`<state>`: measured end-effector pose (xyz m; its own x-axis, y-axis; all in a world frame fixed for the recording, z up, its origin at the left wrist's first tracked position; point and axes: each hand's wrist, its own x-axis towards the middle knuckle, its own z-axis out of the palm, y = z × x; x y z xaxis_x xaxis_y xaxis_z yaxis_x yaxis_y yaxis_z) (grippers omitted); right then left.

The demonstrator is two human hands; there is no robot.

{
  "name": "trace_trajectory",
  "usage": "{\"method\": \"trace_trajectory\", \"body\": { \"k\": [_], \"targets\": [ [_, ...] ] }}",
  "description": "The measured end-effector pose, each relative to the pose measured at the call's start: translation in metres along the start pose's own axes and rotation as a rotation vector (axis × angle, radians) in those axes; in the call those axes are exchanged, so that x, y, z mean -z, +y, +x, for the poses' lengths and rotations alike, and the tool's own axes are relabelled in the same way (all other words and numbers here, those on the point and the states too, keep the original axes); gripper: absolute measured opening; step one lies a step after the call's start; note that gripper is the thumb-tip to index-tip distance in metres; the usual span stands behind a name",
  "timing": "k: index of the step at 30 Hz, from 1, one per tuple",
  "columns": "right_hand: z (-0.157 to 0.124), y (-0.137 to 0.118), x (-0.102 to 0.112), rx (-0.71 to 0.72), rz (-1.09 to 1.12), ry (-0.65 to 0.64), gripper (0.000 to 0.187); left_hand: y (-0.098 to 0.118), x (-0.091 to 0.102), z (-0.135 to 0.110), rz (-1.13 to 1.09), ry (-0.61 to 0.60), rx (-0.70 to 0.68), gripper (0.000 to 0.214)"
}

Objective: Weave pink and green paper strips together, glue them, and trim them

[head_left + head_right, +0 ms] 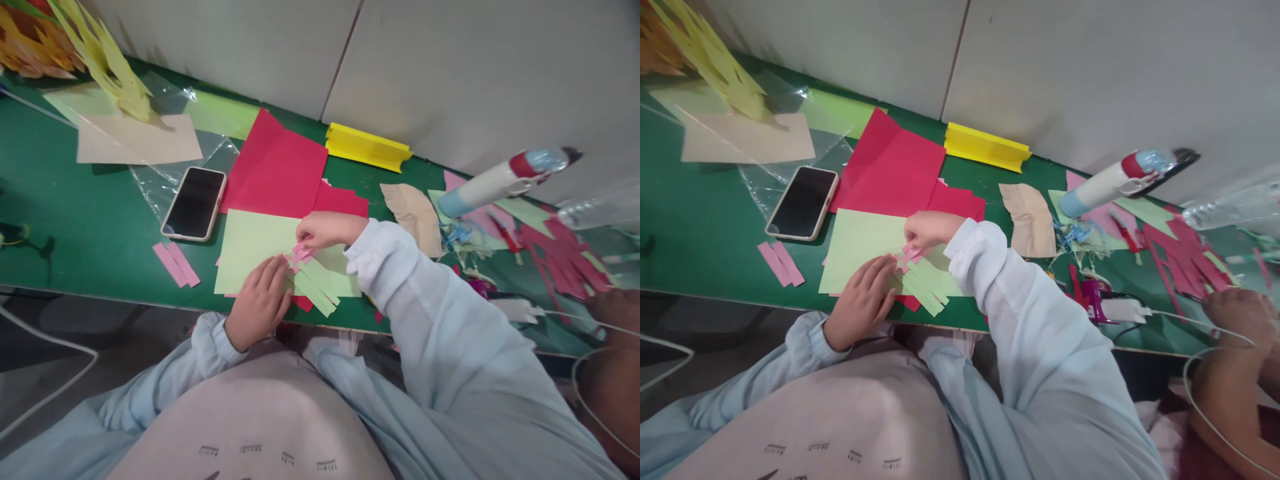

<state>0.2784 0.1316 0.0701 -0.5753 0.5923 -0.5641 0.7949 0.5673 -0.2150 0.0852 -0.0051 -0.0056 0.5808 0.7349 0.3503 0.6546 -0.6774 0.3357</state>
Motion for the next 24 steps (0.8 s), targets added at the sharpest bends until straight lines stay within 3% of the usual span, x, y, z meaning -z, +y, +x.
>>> {"method": "trace_trajectory", "body": {
  "k": [4, 9, 14, 18, 21, 24],
  "targets": [
    [0.002, -0.001, 0.002, 0.052, 0.015, -0.028, 0.024, -0.005, 0.015, -0.003, -0.087, 0.075, 0.094, 0.040],
    [0.004, -0.027, 0.010, 0.091, -0.127, -0.030, 0.022, -0.011, 0.026, -0.013, -0.060, 0.041, 0.113, 0.032],
    [0.017, -0.052, 0.012, 0.223, -0.321, 0.057, 0.014, -0.015, 0.030, -0.020, -0.042, 0.016, 0.114, 0.024],
    [0.009, -0.056, 0.017, 0.306, -0.380, 0.249, 0.024, -0.019, 0.029, -0.025, -0.015, 0.018, 0.113, 0.025],
    [-0.019, -0.054, 0.014, 0.206, -0.308, 0.364, 0.024, -0.023, 0.029, -0.029, -0.015, 0.014, 0.101, 0.026],
    [-0.052, -0.055, -0.008, 0.046, -0.188, 0.392, 0.022, -0.025, 0.028, -0.030, -0.034, 0.009, 0.072, 0.029]
  ]
}}
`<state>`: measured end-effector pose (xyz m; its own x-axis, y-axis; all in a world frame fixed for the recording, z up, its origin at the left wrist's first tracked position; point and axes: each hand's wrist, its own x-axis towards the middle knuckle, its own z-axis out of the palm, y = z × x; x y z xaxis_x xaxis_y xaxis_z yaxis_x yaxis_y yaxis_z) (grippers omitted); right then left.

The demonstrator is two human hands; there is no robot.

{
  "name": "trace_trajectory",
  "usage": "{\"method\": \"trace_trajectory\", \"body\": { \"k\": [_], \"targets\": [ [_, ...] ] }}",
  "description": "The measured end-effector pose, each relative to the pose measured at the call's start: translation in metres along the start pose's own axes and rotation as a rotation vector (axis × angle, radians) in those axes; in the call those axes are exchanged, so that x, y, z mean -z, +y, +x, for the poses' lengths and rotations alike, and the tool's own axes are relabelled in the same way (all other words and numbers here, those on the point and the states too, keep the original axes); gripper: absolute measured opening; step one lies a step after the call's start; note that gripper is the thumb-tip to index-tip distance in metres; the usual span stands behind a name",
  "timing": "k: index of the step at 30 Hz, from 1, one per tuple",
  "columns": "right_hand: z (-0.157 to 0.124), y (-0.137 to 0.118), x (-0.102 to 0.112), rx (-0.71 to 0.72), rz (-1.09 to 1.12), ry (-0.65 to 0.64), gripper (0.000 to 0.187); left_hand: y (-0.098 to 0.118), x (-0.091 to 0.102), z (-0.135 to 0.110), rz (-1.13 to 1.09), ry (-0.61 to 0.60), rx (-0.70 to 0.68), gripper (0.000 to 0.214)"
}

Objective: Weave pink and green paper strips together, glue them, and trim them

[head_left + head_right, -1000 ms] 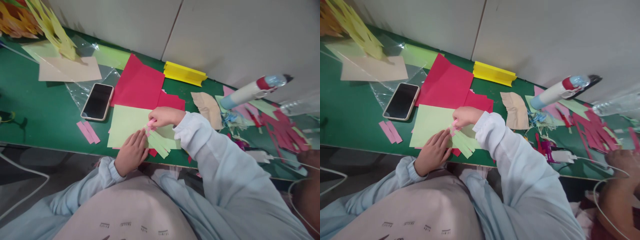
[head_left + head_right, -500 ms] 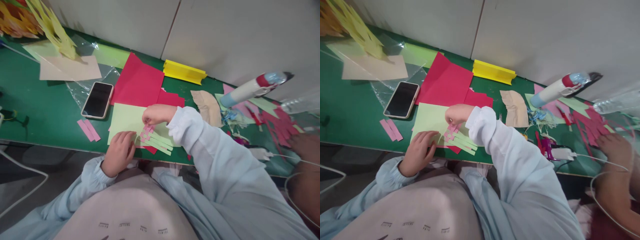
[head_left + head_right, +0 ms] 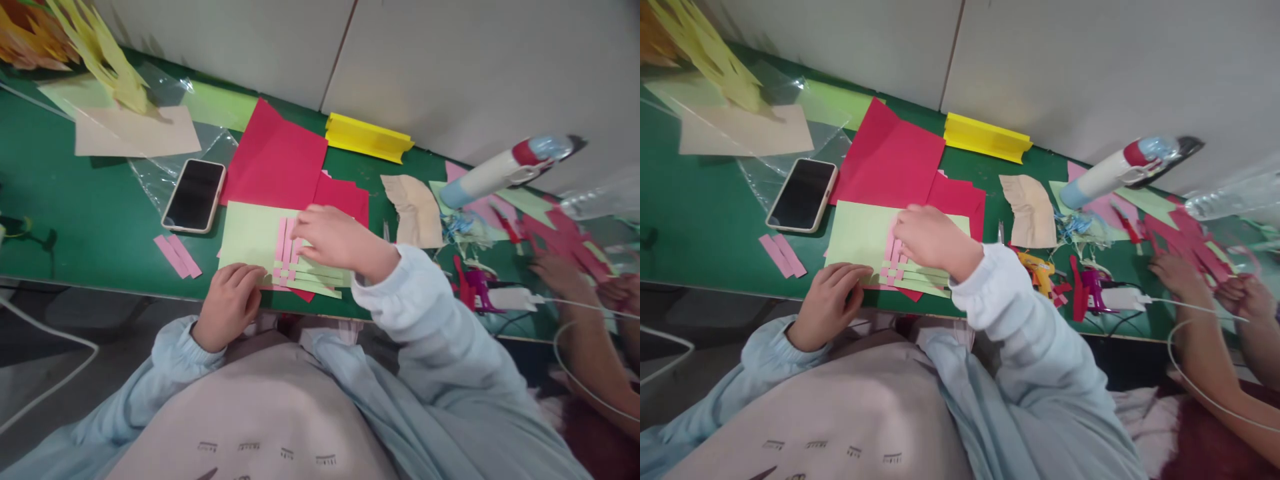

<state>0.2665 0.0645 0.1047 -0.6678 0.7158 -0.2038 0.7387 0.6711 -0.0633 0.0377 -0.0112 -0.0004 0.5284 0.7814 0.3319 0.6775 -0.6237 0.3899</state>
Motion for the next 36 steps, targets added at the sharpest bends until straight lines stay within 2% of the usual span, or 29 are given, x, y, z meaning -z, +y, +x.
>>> {"method": "trace_trajectory", "body": {
  "k": [3, 5, 8, 12, 18, 24, 32, 36],
  "targets": [
    [-0.036, -0.015, -0.026, -0.137, 0.086, 0.044, 0.026, -0.001, -0.002, 0.001, 0.001, -0.003, -0.038, 0.034],
    [-0.053, -0.026, -0.048, -0.219, 0.139, 0.128, 0.036, -0.002, -0.004, 0.002, 0.012, 0.005, -0.058, 0.035],
    [-0.066, -0.040, -0.077, -0.317, 0.195, 0.272, 0.054, -0.001, -0.005, 0.003, 0.014, 0.009, -0.076, 0.037],
    [-0.069, -0.047, -0.099, -0.389, 0.221, 0.363, 0.050, -0.002, -0.004, 0.007, 0.025, 0.017, -0.102, 0.037],
    [-0.070, -0.050, -0.112, -0.381, 0.274, 0.467, 0.037, -0.007, -0.003, 0.019, 0.028, -0.029, -0.155, 0.025],
    [-0.069, -0.042, -0.115, -0.303, 0.309, 0.462, 0.031, -0.015, 0.000, 0.031, 0.017, -0.094, -0.213, 0.037],
    [-0.069, -0.032, -0.111, -0.208, 0.324, 0.453, 0.021, -0.018, -0.002, 0.036, -0.004, -0.146, -0.222, 0.028],
    [-0.072, -0.032, -0.114, -0.207, 0.342, 0.475, 0.026, -0.017, -0.001, 0.039, -0.019, -0.170, -0.227, 0.029]
  ]
}}
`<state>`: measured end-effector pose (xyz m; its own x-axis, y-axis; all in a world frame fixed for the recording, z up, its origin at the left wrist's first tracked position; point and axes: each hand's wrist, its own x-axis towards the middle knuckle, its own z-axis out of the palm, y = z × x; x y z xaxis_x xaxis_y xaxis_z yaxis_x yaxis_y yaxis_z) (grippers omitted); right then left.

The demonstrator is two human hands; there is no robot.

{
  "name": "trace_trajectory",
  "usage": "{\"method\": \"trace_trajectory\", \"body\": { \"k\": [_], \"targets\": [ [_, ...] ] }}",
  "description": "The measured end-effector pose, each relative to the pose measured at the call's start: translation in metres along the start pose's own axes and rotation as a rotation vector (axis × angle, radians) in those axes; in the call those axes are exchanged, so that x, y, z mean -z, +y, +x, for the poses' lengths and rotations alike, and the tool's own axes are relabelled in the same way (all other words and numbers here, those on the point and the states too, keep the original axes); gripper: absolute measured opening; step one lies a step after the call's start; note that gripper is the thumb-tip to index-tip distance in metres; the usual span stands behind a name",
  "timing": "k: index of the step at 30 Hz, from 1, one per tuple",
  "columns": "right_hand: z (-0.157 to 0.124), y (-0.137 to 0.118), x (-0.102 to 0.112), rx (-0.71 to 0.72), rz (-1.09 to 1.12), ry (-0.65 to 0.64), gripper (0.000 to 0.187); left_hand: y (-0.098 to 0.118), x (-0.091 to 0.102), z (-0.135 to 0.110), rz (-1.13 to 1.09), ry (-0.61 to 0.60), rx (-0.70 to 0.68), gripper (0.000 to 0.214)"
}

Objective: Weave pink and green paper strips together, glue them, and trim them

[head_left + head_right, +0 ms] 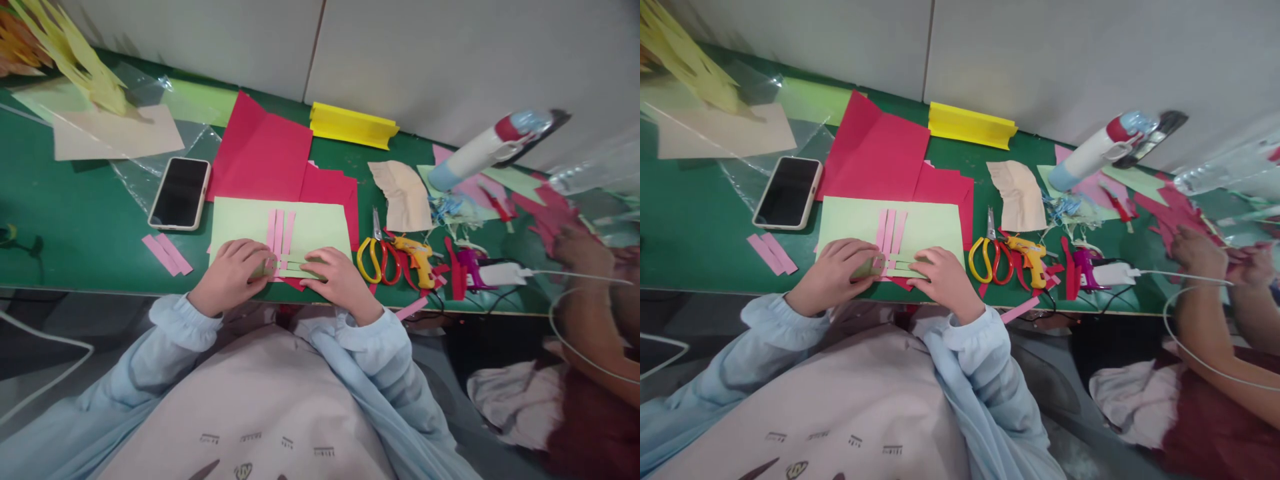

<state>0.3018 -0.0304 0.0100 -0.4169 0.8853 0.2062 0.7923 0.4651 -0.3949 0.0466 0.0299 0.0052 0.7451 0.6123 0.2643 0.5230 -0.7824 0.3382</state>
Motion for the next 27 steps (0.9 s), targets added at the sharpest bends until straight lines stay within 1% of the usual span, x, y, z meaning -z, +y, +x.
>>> {"method": "trace_trajectory", "body": {
  "k": [2, 6, 9, 13, 15, 18, 20, 23, 27],
  "targets": [
    [-0.002, 0.000, -0.002, -0.006, -0.005, 0.009, 0.028, 0.001, 0.001, 0.003, -0.006, 0.002, -0.011, 0.034],
    [-0.002, 0.000, -0.005, 0.001, -0.014, 0.018, 0.025, 0.006, -0.002, 0.012, -0.046, -0.014, -0.053, 0.045],
    [-0.002, 0.000, -0.006, 0.009, -0.007, 0.034, 0.026, 0.008, -0.007, 0.019, -0.080, -0.034, -0.071, 0.045],
    [-0.003, -0.001, -0.006, 0.001, 0.010, 0.026, 0.028, 0.008, -0.012, 0.022, -0.098, -0.053, -0.058, 0.045],
    [-0.002, -0.003, -0.006, -0.037, 0.025, 0.020, 0.035, 0.007, -0.014, 0.022, -0.094, -0.058, -0.058, 0.049],
    [0.002, -0.008, -0.007, -0.128, 0.007, 0.002, 0.058, 0.006, -0.013, 0.021, -0.076, -0.073, -0.056, 0.050],
    [0.005, -0.011, -0.009, -0.165, -0.045, -0.023, 0.067, 0.005, -0.013, 0.021, -0.063, -0.095, -0.062, 0.048],
    [0.006, -0.014, -0.012, -0.166, -0.114, -0.047, 0.068, 0.003, -0.013, 0.022, -0.050, -0.114, -0.073, 0.046],
    [0.003, -0.015, -0.016, -0.155, -0.133, -0.027, 0.065, 0.003, -0.013, 0.022, -0.068, -0.120, -0.075, 0.041]
  ]
}}
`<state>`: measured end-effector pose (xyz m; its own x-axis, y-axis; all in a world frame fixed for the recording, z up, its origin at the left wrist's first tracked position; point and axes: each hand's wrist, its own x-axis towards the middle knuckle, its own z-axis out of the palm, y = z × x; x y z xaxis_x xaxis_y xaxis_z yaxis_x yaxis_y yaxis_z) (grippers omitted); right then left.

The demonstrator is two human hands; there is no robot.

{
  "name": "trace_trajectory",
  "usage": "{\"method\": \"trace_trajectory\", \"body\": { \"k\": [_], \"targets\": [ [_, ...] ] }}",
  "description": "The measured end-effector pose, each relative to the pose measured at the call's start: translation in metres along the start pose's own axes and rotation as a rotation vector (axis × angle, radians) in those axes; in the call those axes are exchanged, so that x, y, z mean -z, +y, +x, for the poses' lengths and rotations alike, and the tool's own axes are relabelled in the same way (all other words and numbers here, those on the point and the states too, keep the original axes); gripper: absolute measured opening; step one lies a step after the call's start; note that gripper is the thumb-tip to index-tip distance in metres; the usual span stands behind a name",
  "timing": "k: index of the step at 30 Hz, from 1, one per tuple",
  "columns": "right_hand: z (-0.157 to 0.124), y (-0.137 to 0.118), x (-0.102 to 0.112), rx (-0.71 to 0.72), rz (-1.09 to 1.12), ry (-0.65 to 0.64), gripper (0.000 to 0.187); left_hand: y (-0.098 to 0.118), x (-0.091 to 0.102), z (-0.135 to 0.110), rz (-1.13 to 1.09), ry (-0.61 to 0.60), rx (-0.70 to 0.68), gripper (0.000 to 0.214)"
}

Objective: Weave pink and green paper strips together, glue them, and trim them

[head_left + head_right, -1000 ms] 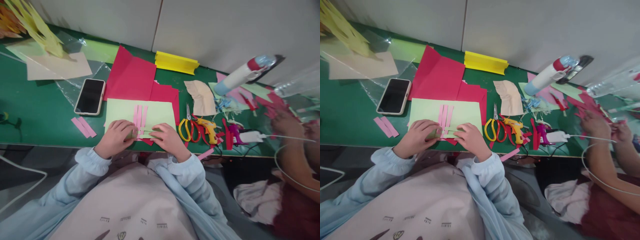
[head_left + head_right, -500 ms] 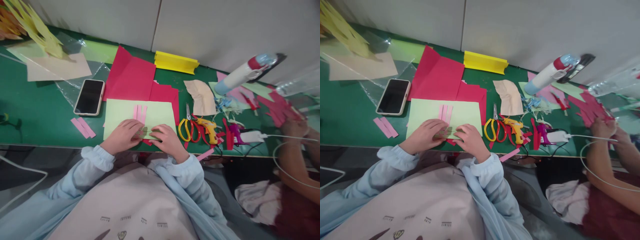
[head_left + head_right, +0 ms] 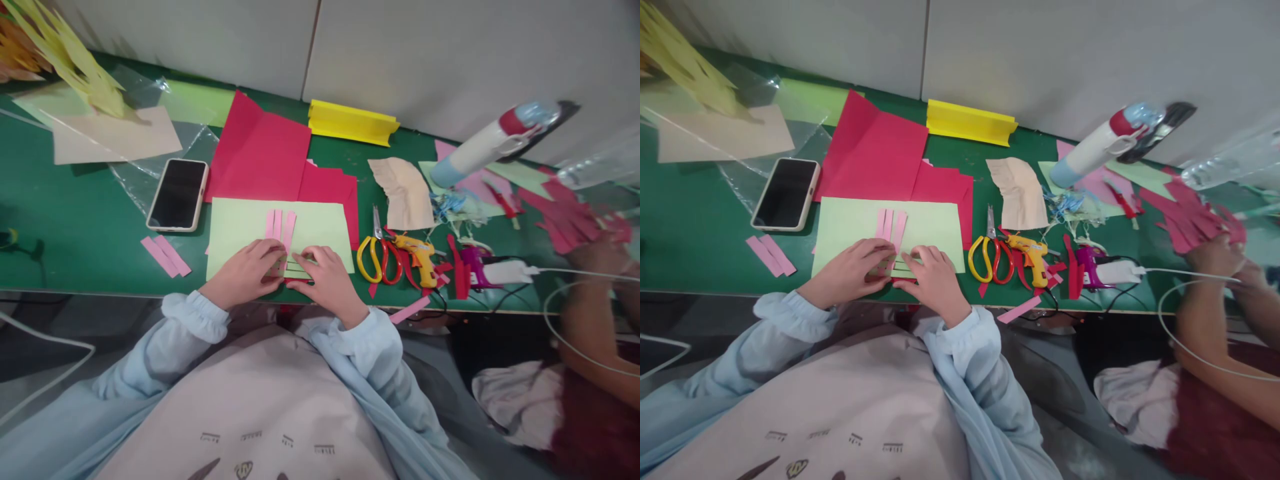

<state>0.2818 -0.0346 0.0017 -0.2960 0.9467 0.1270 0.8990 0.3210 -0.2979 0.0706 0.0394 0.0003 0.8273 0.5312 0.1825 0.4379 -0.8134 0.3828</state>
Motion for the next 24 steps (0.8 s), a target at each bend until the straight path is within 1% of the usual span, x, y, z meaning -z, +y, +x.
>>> {"method": "trace_trajectory", "body": {
  "k": [4, 8, 11, 14, 16, 18, 20, 24],
  "targets": [
    [-0.002, 0.000, -0.002, 0.002, 0.007, 0.022, 0.061, 0.004, 0.002, -0.001, -0.031, 0.005, -0.003, 0.041],
    [-0.001, 0.000, -0.003, 0.005, 0.008, 0.042, 0.057, 0.007, 0.007, -0.005, -0.046, 0.077, 0.000, 0.049],
    [-0.001, 0.001, -0.003, 0.020, 0.017, 0.063, 0.055, 0.005, 0.014, -0.006, -0.027, 0.090, 0.005, 0.042],
    [-0.004, 0.003, -0.006, 0.042, 0.017, 0.072, 0.050, 0.001, 0.026, 0.000, 0.019, 0.020, -0.027, 0.036],
    [-0.005, 0.005, -0.008, 0.063, 0.011, 0.086, 0.046, -0.002, 0.033, 0.008, 0.048, -0.040, -0.060, 0.034],
    [-0.007, 0.006, -0.010, 0.086, 0.013, 0.111, 0.044, -0.006, 0.037, 0.018, 0.085, -0.078, -0.064, 0.029],
    [-0.008, 0.007, -0.011, 0.095, 0.027, 0.135, 0.042, -0.011, 0.036, 0.030, 0.086, -0.109, -0.100, 0.025],
    [-0.009, 0.006, -0.013, 0.064, 0.052, 0.160, 0.041, -0.021, 0.025, 0.046, 0.124, -0.179, -0.157, 0.024]
  ]
}}
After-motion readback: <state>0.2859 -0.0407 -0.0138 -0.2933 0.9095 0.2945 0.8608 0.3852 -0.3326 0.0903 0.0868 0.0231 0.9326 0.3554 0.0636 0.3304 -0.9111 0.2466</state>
